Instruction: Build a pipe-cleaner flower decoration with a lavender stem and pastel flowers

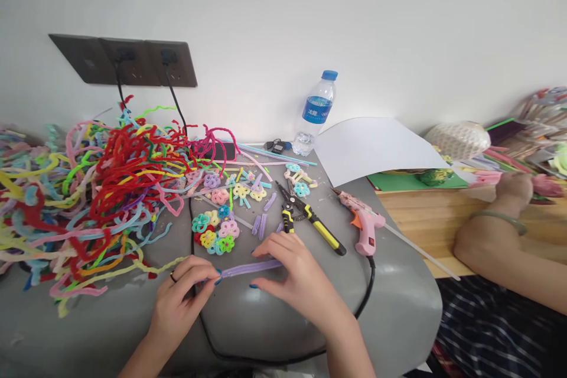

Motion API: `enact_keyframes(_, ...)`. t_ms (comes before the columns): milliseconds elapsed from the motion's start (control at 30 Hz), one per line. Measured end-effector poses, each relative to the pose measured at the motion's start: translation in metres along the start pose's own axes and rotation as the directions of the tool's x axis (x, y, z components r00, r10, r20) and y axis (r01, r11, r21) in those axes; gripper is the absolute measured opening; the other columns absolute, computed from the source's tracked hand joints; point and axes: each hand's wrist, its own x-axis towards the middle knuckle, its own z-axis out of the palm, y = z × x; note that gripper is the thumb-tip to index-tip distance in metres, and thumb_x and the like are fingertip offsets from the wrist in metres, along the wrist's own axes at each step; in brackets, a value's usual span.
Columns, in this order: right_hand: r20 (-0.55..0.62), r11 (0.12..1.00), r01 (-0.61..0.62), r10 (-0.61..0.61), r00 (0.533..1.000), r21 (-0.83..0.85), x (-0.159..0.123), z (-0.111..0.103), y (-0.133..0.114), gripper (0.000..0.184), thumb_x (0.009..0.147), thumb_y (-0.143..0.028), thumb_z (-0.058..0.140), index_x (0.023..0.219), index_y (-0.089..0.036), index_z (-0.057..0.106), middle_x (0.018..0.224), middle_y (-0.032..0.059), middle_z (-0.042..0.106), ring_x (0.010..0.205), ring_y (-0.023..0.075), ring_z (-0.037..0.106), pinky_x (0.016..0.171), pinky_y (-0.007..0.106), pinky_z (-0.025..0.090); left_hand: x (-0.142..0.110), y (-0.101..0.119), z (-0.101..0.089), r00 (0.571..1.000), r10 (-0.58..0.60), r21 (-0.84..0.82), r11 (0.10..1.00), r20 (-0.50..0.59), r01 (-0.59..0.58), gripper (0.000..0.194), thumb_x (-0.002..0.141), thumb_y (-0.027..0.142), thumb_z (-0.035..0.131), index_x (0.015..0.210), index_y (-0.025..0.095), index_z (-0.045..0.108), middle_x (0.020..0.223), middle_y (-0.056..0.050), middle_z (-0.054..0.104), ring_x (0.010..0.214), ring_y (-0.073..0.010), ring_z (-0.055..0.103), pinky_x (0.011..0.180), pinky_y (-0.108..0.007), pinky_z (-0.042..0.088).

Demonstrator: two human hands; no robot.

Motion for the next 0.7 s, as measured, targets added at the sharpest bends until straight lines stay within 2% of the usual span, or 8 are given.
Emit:
enact_keyframes(167,-0.031,0.989,0.037,-0.042,0.999,-0.145,0.004,0.011,-0.017,0.026,0.086,-0.013,0.080,0.099,-0.024,0.061,0.092,0.0003,0.070,0.084,0.0210,0.060,0.084,0.038,0.038,-0.001,0.000,0.000,1.000,0.009,0.009,1.000,0.003,-0.009,0.014,0.100,0.015,0.057,0.090,0.021,0.064,0.078,0.001,0.068,0.071,-0.0095,0.066,0.070,-0.016,0.052)
enact_keyframes(367,-0.053,0.986,0.067,-0.076,0.996,-0.152,0.007,0.015,-0.023,0.018,0.092,-0.010,0.069,0.089,-0.023,0.057,0.087,-0.0007,0.068,0.080,0.0188,0.058,0.080,0.036,0.037,-0.002,-0.001,0.000,1.000,0.011,0.014,1.000,0.010,-0.011,0.013,0.100,0.014,0.057,0.090,0.021,0.064,0.078,0.001,0.068,0.071,-0.0094,0.066,0.070,-0.016,0.052)
enact_keyframes(700,-0.044,0.988,0.074,-0.081,0.996,-0.139,0.011,0.013,-0.027,0.018,0.092,-0.007,0.064,0.089,-0.024,0.058,0.089,0.0015,0.068,0.087,0.0217,0.058,0.079,0.036,0.039,-0.003,-0.001,0.000,1.000,-0.001,0.002,1.000,0.009,0.001,0.013,0.100,0.015,0.058,0.090,0.021,0.064,0.078,0.001,0.068,0.070,-0.0098,0.066,0.068,-0.016,0.052)
